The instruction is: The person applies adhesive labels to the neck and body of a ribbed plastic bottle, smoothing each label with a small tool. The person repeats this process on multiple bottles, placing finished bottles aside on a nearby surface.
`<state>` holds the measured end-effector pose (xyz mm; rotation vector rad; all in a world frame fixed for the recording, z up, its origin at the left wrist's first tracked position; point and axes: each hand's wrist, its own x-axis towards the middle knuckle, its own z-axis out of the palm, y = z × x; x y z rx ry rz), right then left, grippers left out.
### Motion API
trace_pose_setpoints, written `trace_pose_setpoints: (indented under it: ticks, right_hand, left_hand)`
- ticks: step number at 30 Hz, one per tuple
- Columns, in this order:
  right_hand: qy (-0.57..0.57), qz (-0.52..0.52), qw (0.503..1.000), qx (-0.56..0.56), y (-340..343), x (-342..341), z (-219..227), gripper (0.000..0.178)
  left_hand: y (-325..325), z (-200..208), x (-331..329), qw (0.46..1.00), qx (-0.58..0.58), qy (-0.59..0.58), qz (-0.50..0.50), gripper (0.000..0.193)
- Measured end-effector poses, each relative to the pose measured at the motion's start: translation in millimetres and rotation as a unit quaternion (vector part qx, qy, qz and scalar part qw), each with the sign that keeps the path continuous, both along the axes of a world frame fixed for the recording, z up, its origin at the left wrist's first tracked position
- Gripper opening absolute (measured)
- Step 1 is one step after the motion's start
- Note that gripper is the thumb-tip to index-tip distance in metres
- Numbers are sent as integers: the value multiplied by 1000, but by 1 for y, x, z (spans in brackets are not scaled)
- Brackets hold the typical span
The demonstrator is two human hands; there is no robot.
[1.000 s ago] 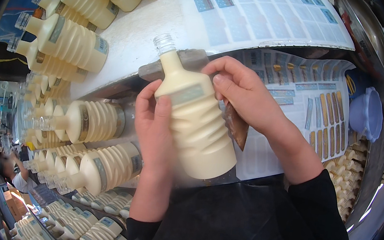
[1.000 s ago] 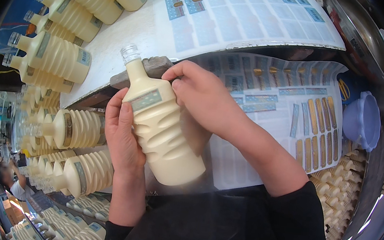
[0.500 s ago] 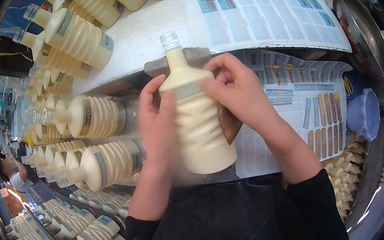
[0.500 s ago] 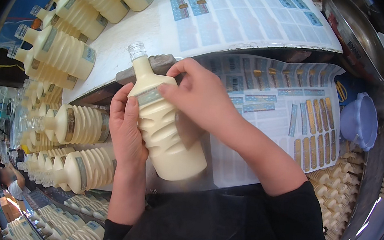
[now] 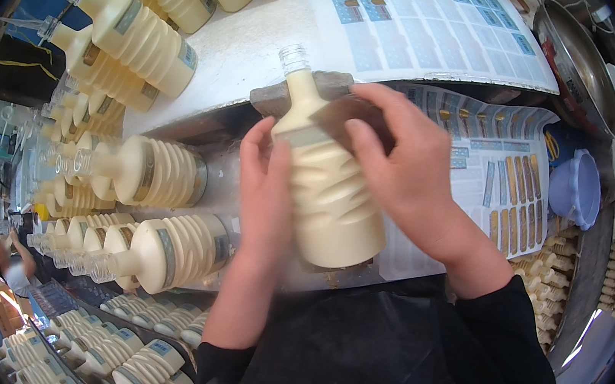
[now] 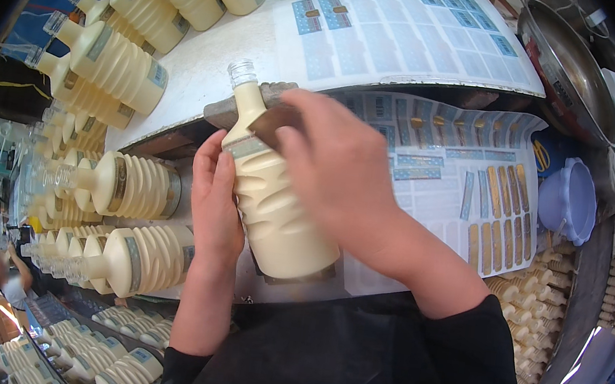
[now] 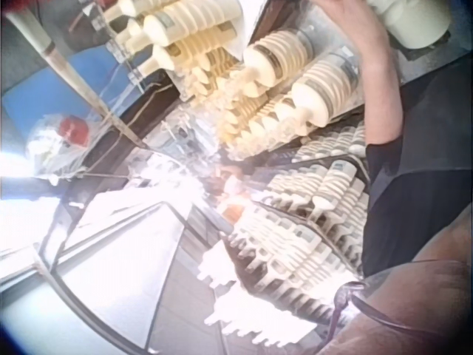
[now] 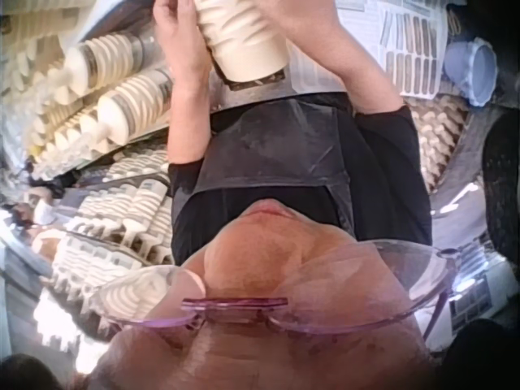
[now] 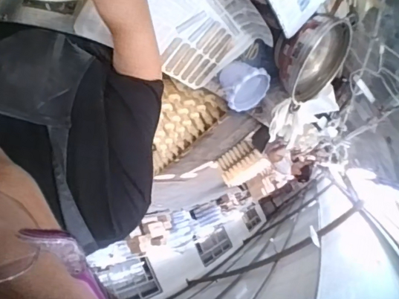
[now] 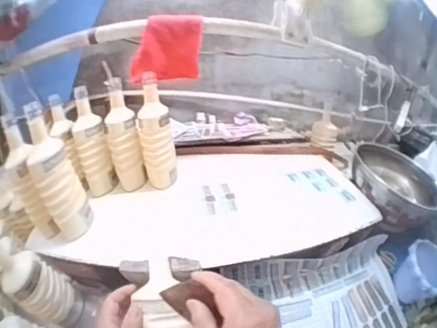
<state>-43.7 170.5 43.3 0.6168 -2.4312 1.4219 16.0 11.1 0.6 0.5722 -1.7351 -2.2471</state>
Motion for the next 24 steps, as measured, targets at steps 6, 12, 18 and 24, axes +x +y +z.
trace_pose_setpoints:
  ticks: [6,12,18,24]
  right_hand:
    - [-62,-45,994,-81,20,-8,-26,31]
    - [175,61,983,12,18,1,-15,27]
    - [279,48,958,34,9,-3,-3,25]
    - [208,152,966,33,0,9,7,23]
  left_hand:
    - [-9,-52,67,979,-170,91,-65,54]
    - [-5,-67,108,856,-476,163,-116,77]
    - [-7,-58,102,832,-510,203,-80,74]
    - [-12,-23,91,767,-591,223,-112,75]
